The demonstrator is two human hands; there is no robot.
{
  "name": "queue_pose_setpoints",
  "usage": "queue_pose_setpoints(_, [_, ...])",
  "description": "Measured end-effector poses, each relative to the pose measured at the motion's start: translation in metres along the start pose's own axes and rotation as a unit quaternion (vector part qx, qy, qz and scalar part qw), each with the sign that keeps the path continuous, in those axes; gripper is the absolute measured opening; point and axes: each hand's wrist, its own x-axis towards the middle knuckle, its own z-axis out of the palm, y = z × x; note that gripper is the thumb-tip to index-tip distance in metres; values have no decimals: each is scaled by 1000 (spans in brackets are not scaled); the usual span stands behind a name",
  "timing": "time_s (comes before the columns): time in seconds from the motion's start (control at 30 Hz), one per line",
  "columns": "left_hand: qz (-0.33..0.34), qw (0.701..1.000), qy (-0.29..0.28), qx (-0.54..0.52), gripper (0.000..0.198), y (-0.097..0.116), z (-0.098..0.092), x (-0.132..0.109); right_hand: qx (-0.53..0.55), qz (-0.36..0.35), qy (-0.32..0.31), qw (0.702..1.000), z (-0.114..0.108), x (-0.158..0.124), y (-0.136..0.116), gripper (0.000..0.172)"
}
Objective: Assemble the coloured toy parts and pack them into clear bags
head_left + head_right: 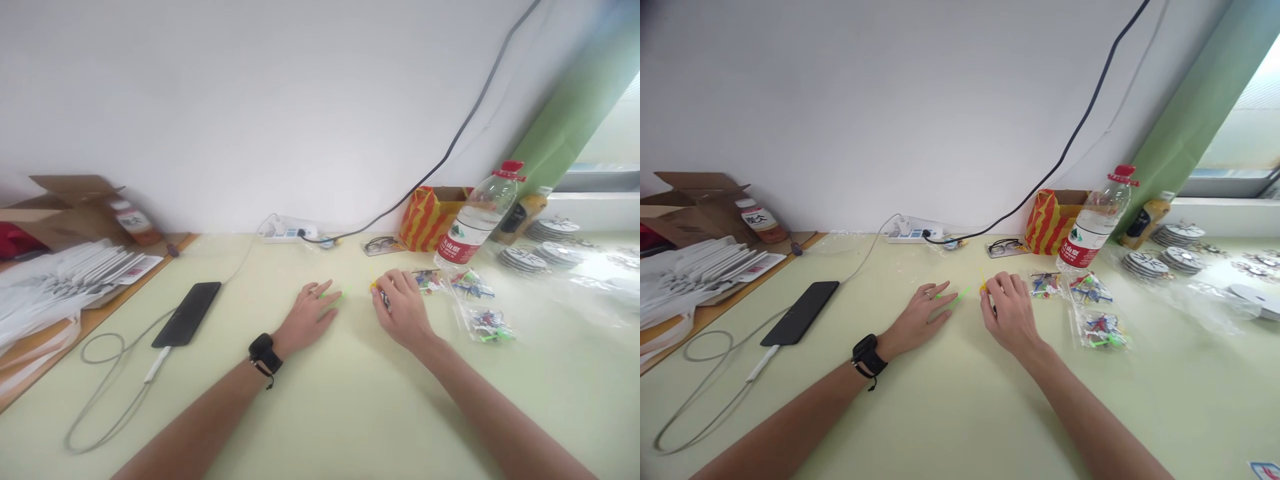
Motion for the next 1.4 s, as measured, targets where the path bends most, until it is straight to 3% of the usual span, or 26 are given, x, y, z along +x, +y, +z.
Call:
queue_pose_setpoints(0.13, [6, 1000, -11, 6, 35, 4, -1, 0, -95, -42, -113, 988, 20, -7, -2, 19])
queue_pose_setpoints(0.23, [-2, 1000, -16, 19, 38, 4, 0, -1, -113, -56, -156, 980, 27, -9, -1, 19])
queue_pose_setpoints(0.53, [10, 1000, -15, -23, 36, 5, -1, -1, -127, -27, -160, 978, 29, -7, 3, 16])
queue_pose_setpoints(0.8, [22, 999, -1, -41, 28, 9, -4, 3, -161, 45, -181, 969, 19, -7, 30, 21])
queue_pose_setpoints(0.97, [1, 1000, 23, -20, 33, 10, -5, 3, -171, 57, -146, 973, 16, -6, 28, 17])
queue_pose_setpoints(1.13, [10, 1000, 7, -3, 28, 10, -4, 3, -99, 9, -102, 990, 14, -6, 11, 14])
queue_pose_setpoints(1.4, [24, 994, -37, -102, 18, 13, -2, 4, 1, -104, -186, 977, 18, -20, -20, 17])
